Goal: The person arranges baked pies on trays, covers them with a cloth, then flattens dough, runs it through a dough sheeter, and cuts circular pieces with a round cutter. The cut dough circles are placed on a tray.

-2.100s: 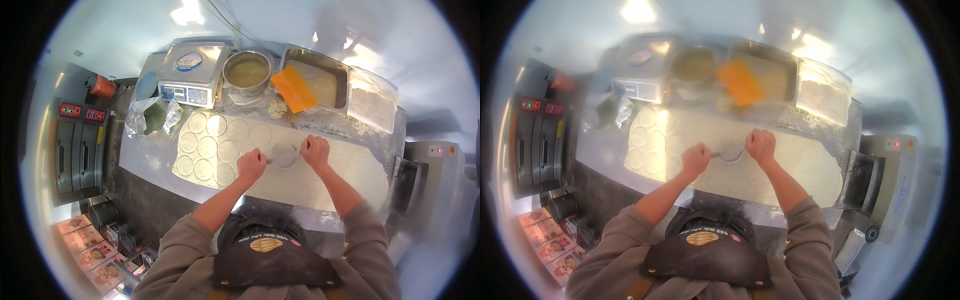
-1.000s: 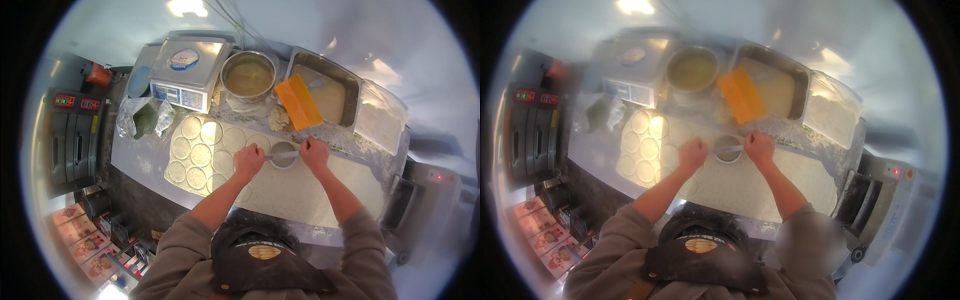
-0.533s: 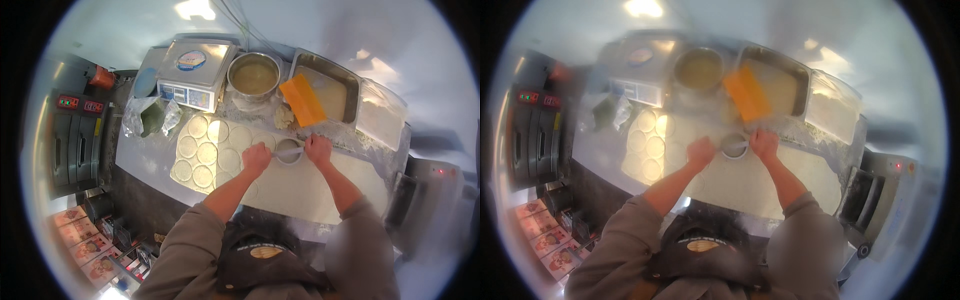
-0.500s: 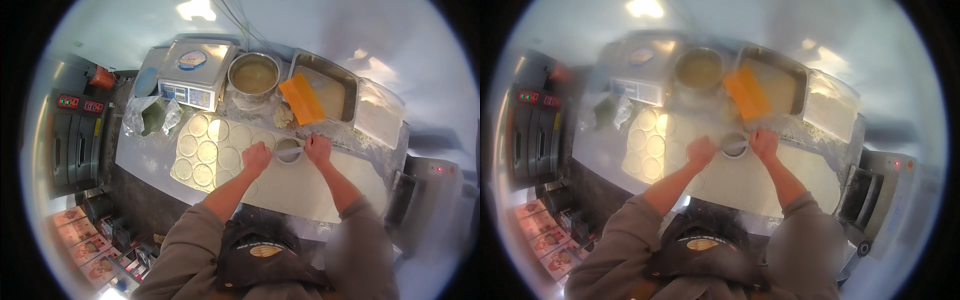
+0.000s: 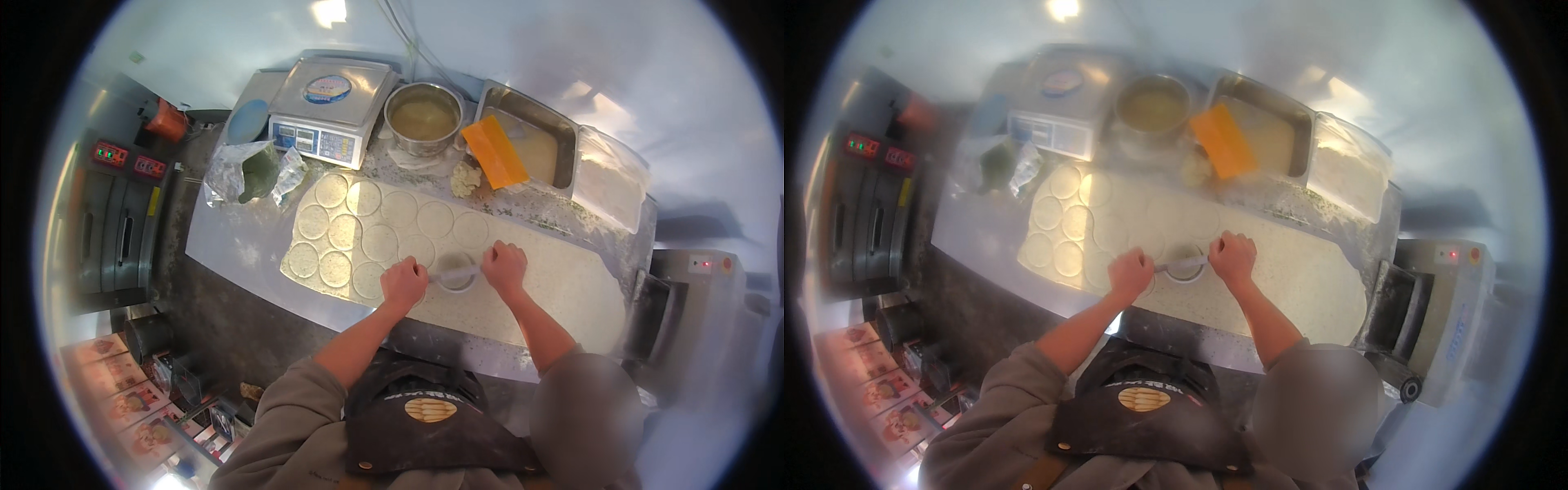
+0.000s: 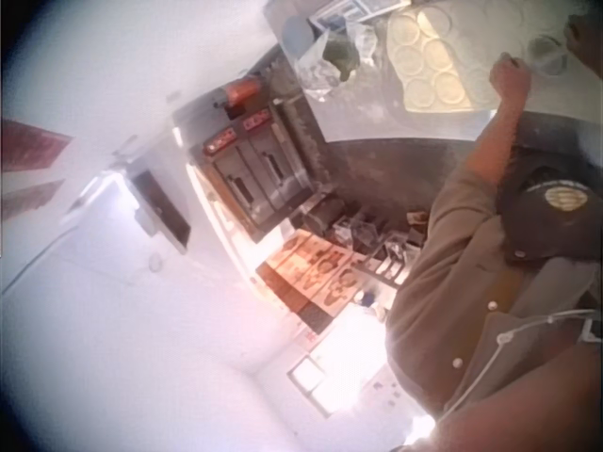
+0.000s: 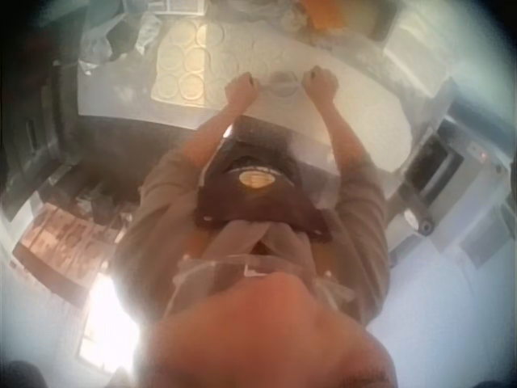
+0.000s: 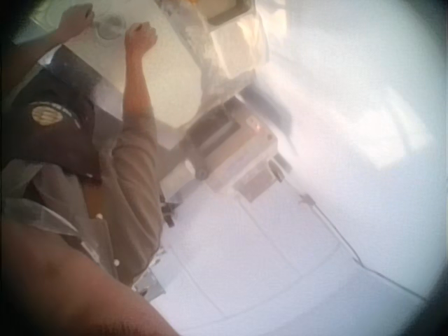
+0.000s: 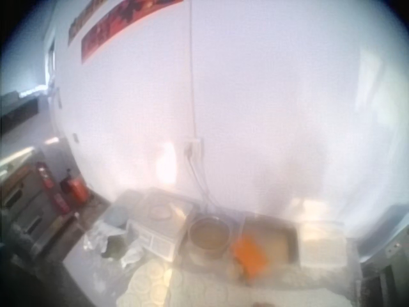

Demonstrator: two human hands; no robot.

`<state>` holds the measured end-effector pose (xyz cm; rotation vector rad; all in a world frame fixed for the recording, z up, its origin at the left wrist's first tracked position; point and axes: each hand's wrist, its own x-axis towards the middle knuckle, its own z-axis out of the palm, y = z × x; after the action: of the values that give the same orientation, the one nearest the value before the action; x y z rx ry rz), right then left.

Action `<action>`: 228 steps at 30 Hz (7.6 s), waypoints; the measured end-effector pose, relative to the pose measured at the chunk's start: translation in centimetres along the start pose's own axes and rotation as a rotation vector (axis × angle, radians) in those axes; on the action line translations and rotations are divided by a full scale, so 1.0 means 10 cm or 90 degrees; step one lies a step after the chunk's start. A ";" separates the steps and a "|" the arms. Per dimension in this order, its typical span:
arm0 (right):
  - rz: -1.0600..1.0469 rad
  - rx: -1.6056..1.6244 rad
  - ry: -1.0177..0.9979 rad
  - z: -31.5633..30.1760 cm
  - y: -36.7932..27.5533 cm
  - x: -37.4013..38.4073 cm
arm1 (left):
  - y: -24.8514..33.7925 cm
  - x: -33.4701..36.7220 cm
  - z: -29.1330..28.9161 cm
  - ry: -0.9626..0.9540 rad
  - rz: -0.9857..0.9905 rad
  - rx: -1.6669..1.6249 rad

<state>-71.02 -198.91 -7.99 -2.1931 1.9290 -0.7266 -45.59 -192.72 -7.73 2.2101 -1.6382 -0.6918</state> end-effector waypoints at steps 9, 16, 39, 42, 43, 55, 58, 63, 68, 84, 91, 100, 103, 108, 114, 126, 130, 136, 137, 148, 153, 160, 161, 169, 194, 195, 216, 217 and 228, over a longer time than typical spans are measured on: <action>0.011 -0.027 -0.008 0.11 0.00 0.15 | 0.03 0.18 -0.02 -0.017 -0.020 0.002; -0.010 -0.053 -0.066 0.27 0.11 0.10 | -0.09 0.26 0.13 -0.039 0.015 0.021; -0.036 0.008 -0.024 -0.23 -0.34 -0.84 | -0.49 -0.94 -0.12 -0.057 0.076 -0.068; -0.031 0.005 -0.038 -0.17 -0.33 -0.75 | -0.51 -0.87 -0.06 -0.031 0.085 -0.054; -0.041 0.012 -0.039 -0.16 -0.32 -0.72 | -0.51 -0.85 -0.04 -0.016 0.089 -0.054; -0.088 -0.059 -0.235 -0.15 -0.26 -0.56 | -0.46 -0.82 0.05 0.006 0.044 0.023; -0.132 -0.059 -0.355 -0.09 -0.19 -0.49 | -0.47 -0.80 0.08 -0.011 0.041 0.046; -0.145 -0.026 -0.332 -0.03 -0.15 -0.49 | -0.52 -0.79 0.14 -0.036 0.052 0.097; -0.138 0.008 -0.331 -0.15 -0.22 -0.49 | -0.45 -0.81 0.05 -0.032 0.036 0.066; 0.029 -0.034 -0.117 -0.63 1.31 0.74 | 1.34 0.58 0.69 0.027 0.141 0.001; 0.065 -0.092 -0.158 -0.39 1.43 0.83 | 1.34 0.77 0.73 -0.020 0.092 0.010; 0.082 -0.052 -0.191 -0.37 1.40 0.88 | 1.34 0.84 0.69 -0.052 0.092 0.028; 0.091 -0.051 -0.197 -0.34 1.42 0.86 | 1.30 0.89 0.74 -0.072 0.085 0.048; 0.021 -0.034 -0.059 -0.20 1.46 0.74 | 1.21 0.86 0.85 -0.073 0.106 0.070; -0.025 -0.036 -0.008 -0.27 1.41 0.74 | 1.34 0.83 0.70 -0.001 0.154 0.091; -0.026 0.006 -0.056 -0.74 0.92 -0.24 | 0.82 -0.51 0.49 0.046 0.073 -0.073; -0.020 -0.010 -0.048 -0.56 0.83 -0.16 | 0.70 -0.40 0.51 0.039 0.017 -0.047; -0.007 -0.031 -0.083 -0.46 0.86 -0.05 | 0.69 -0.26 0.56 0.014 -0.001 -0.031; -0.011 -0.027 -0.085 -0.46 0.86 -0.04 | 0.70 -0.26 0.57 0.017 -0.004 -0.035; -0.039 -0.064 -0.103 -0.19 1.02 -0.09 | 0.57 -0.10 0.78 -0.018 0.044 0.031; -0.093 -0.027 -0.011 -0.16 1.04 -0.06 | 0.61 -0.08 0.79 0.038 0.056 0.020; -0.099 0.056 -0.017 -0.64 0.85 -0.43 | 0.61 -0.90 0.52 0.060 0.023 -0.082; -0.116 0.060 -0.024 -0.67 0.81 -0.52 | 0.58 -1.04 0.50 0.042 0.000 -0.076; -0.147 0.036 -0.050 -0.60 0.69 -0.87 | 0.42 -1.53 0.63 0.050 -0.110 -0.023; -0.203 0.063 -0.263 -0.63 0.76 -0.69 | 0.51 -1.45 0.58 0.026 -0.101 0.017; -0.202 0.063 -0.248 -0.71 0.79 -0.68 | 0.57 -1.50 0.52 0.013 -0.102 0.001; 0.048 -0.065 -0.183 -0.88 2.30 0.64 | 2.14 0.29 1.27 0.010 0.026 0.027; 0.053 -0.068 -0.190 -0.87 2.30 0.65 | 2.13 0.30 1.28 0.013 0.029 0.028; 0.074 -0.030 -0.193 -0.85 2.23 0.64 | 2.02 0.37 1.29 0.043 0.048 0.003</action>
<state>-94.27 -207.11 -7.89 -2.0531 1.9120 -0.3114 -68.04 -201.76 -9.02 2.1382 -1.6810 -0.5870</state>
